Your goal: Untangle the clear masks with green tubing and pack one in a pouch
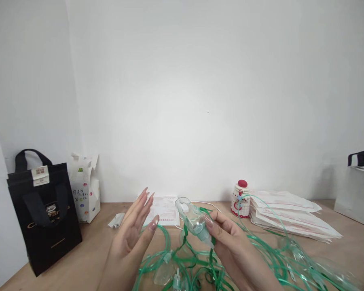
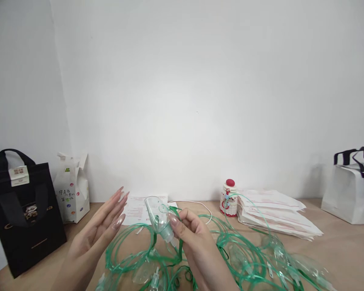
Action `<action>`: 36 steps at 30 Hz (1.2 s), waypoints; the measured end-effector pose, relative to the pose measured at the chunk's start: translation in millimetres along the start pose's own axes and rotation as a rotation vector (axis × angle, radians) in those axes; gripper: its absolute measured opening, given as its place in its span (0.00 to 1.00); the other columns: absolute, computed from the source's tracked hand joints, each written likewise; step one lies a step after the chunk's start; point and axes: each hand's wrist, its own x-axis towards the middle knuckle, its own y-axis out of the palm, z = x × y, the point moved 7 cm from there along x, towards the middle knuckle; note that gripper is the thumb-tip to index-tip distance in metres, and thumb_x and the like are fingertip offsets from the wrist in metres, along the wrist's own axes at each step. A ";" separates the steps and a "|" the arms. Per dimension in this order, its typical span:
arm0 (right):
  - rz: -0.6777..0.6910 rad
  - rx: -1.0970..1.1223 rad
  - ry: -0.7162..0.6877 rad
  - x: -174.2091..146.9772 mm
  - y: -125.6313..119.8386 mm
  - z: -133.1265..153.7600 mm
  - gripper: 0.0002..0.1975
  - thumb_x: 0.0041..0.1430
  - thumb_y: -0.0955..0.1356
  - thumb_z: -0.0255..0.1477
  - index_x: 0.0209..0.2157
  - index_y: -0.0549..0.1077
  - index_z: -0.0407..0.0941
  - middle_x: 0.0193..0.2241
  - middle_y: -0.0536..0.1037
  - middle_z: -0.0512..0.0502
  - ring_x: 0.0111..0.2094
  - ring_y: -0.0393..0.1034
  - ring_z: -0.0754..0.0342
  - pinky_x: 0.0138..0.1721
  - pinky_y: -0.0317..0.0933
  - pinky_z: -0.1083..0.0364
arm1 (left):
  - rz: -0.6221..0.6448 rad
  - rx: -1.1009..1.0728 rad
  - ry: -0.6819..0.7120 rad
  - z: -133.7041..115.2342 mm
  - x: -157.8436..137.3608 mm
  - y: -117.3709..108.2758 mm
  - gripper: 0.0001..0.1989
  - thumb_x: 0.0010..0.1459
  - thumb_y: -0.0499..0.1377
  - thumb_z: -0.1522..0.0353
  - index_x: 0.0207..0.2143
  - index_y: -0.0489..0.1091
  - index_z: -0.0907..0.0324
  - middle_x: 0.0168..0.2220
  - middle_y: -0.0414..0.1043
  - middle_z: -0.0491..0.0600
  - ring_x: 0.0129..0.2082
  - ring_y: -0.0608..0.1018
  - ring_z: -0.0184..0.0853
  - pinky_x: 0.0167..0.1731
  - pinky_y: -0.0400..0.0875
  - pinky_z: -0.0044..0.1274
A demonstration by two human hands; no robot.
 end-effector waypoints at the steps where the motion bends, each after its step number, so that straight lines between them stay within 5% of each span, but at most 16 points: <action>1: 0.001 0.009 0.001 -0.3 0.7 -0.1 0.12 0.49 0.72 0.37 0.26 0.70 0.44 0.24 0.66 0.52 0.30 0.59 0.55 0.33 0.54 0.58 | -0.012 -0.045 0.000 0.6 0.2 -0.1 0.25 0.55 0.60 0.64 0.55 0.62 0.49 0.62 0.55 0.47 0.61 0.59 0.39 0.54 0.63 0.26; 4: -0.015 0.029 0.012 -1.0 2.5 -2.5 0.13 0.47 0.73 0.37 0.24 0.69 0.44 0.22 0.65 0.53 0.28 0.59 0.56 0.31 0.54 0.59 | -0.028 -0.125 -0.009 3.9 -0.2 1.2 0.23 0.54 0.60 0.65 0.53 0.63 0.53 0.60 0.60 0.52 0.60 0.61 0.41 0.53 0.65 0.26; 7: 0.028 0.032 0.021 -2.1 11.3 -6.7 0.14 0.45 0.74 0.36 0.24 0.70 0.43 0.24 0.68 0.52 0.27 0.59 0.58 0.31 0.54 0.59 | 0.136 -0.100 -0.067 10.7 -1.8 13.5 0.22 0.54 0.61 0.65 0.52 0.65 0.55 0.55 0.66 0.55 0.54 0.69 0.42 0.49 0.68 0.28; 11: 0.129 0.001 0.079 -1.7 25.3 -16.5 0.13 0.46 0.74 0.37 0.27 0.72 0.42 0.26 0.71 0.50 0.29 0.61 0.57 0.33 0.55 0.59 | 0.263 0.136 -0.042 9.9 -5.1 21.3 0.10 0.49 0.64 0.65 0.35 0.73 0.58 0.38 0.77 0.51 0.42 0.76 0.41 0.42 0.71 0.27; 15: -0.048 -0.130 -0.025 11.2 5.9 -12.3 0.15 0.43 0.74 0.37 0.30 0.72 0.43 0.28 0.73 0.50 0.32 0.64 0.55 0.36 0.57 0.57 | 0.182 0.337 0.014 -2.0 -5.4 12.6 0.08 0.51 0.62 0.64 0.24 0.71 0.59 0.27 0.73 0.46 0.31 0.74 0.35 0.33 0.68 0.23; 19: -0.222 -0.228 -0.119 19.3 -22.8 -0.6 0.16 0.44 0.74 0.36 0.20 0.65 0.44 0.15 0.61 0.57 0.19 0.52 0.60 0.23 0.47 0.59 | 0.016 0.323 0.023 -10.3 -3.5 -2.3 0.11 0.50 0.62 0.62 0.22 0.70 0.59 0.23 0.69 0.45 0.28 0.72 0.34 0.30 0.65 0.22; 25: -0.107 -0.436 -0.143 23.0 -23.9 -0.6 0.15 0.45 0.72 0.36 0.20 0.63 0.44 0.17 0.60 0.56 0.21 0.51 0.59 0.23 0.45 0.58 | -0.135 0.195 -0.012 -11.9 -3.0 -10.0 0.13 0.46 0.64 0.59 0.21 0.70 0.60 0.23 0.69 0.44 0.28 0.71 0.32 0.30 0.64 0.21; 30: 0.031 -0.673 -0.126 42.9 -26.5 -39.7 0.07 0.46 0.67 0.25 0.28 0.64 0.45 0.25 0.64 0.54 0.23 0.55 0.59 0.25 0.51 0.59 | -0.117 0.169 -0.020 -11.6 -2.8 -9.2 0.12 0.47 0.64 0.60 0.22 0.70 0.59 0.23 0.69 0.44 0.28 0.70 0.31 0.29 0.63 0.20; 36: 0.138 -0.945 0.019 44.3 -37.8 -80.2 0.12 0.39 0.63 0.17 0.28 0.71 0.44 0.25 0.68 0.52 0.26 0.59 0.57 0.28 0.51 0.58 | -0.135 0.119 -0.038 -13.2 -2.7 -11.9 0.11 0.46 0.65 0.61 0.22 0.71 0.60 0.23 0.70 0.44 0.27 0.71 0.31 0.28 0.65 0.19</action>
